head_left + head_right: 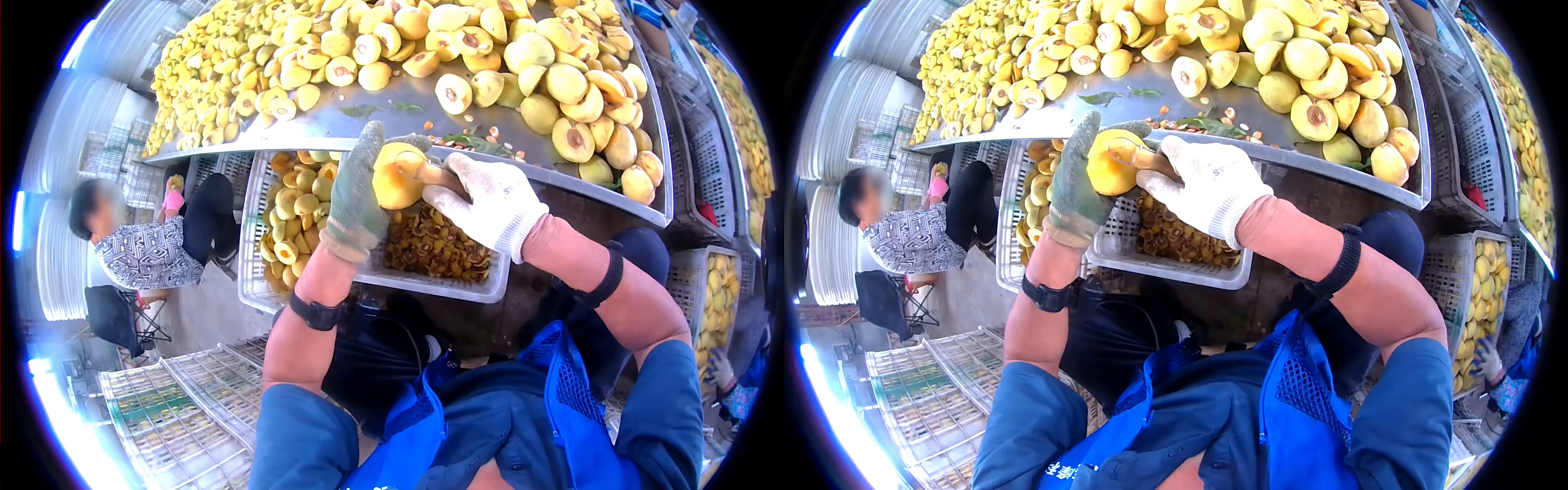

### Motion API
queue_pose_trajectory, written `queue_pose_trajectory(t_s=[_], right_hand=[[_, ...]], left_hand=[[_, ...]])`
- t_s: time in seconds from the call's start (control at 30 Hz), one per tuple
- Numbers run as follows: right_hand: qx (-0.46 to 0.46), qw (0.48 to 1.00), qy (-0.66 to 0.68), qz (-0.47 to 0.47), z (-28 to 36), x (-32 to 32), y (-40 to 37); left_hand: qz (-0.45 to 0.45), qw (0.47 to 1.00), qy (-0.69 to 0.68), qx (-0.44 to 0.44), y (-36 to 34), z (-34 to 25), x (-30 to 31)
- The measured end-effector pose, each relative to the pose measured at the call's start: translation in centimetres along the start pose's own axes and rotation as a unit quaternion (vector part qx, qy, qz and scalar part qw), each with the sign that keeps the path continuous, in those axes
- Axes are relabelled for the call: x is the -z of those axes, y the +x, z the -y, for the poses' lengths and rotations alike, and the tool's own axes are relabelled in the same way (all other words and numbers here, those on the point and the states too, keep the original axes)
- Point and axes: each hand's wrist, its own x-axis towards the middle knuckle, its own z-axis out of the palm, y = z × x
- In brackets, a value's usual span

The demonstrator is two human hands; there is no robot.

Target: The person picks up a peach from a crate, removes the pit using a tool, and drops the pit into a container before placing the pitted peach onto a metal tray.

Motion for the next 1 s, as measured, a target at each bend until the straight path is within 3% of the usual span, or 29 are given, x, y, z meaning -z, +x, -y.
queue_pose_trajectory(t_s=[0.13,0.3,0.37,0.43,0.53,0.57,0.67,0.73,0.83,0.9,0.97,1.0], right_hand=[[0.004,0.999,-0.038,0.016,-0.1,0.6,0.4],[0.016,0.998,-0.036,0.055,0.1,1.5,0.8],[0.032,0.997,-0.041,0.052,-0.2,1.4,1.0],[0.043,0.997,-0.046,0.048,-0.4,1.3,1.0],[0.051,0.996,-0.057,0.055,-0.5,1.2,1.2],[0.05,0.995,-0.063,0.065,-0.5,1.3,1.3],[0.054,0.995,-0.064,0.049,-0.6,1.2,1.3],[0.055,0.996,-0.063,0.037,-0.7,1.2,1.3],[0.055,0.995,-0.072,0.037,-0.8,1.2,1.3],[0.06,0.995,-0.079,0.033,-0.8,1.3,1.2],[0.081,0.994,-0.074,0.027,-1.1,1.2,1.0],[0.091,0.993,-0.071,0.023,-1.1,1.2,1.0]], left_hand=[[-0.051,0.958,-0.259,0.111,0.8,-1.0,-1.0],[-0.1,0.982,-0.146,0.069,0.1,-1.8,-1.7],[-0.096,0.969,-0.194,0.118,0.3,-1.7,-1.4],[-0.06,0.924,-0.319,0.203,1.0,-0.8,-0.3],[-0.101,0.973,-0.176,0.114,0.0,0.5,-0.4],[-0.082,0.992,-0.061,0.069,-0.3,1.4,0.2],[-0.025,0.984,0.174,-0.041,-1.0,2.6,1.7],[0.006,0.98,0.184,-0.079,-0.8,1.3,1.2],[-0.025,0.986,-0.119,0.111,-0.5,0.7,1.4],[0.048,0.973,-0.218,0.064,-0.5,1.0,1.5],[0.05,0.982,-0.176,0.049,-0.9,0.8,1.3],[0.016,0.995,-0.084,0.059,-1.1,-0.3,0.9]])
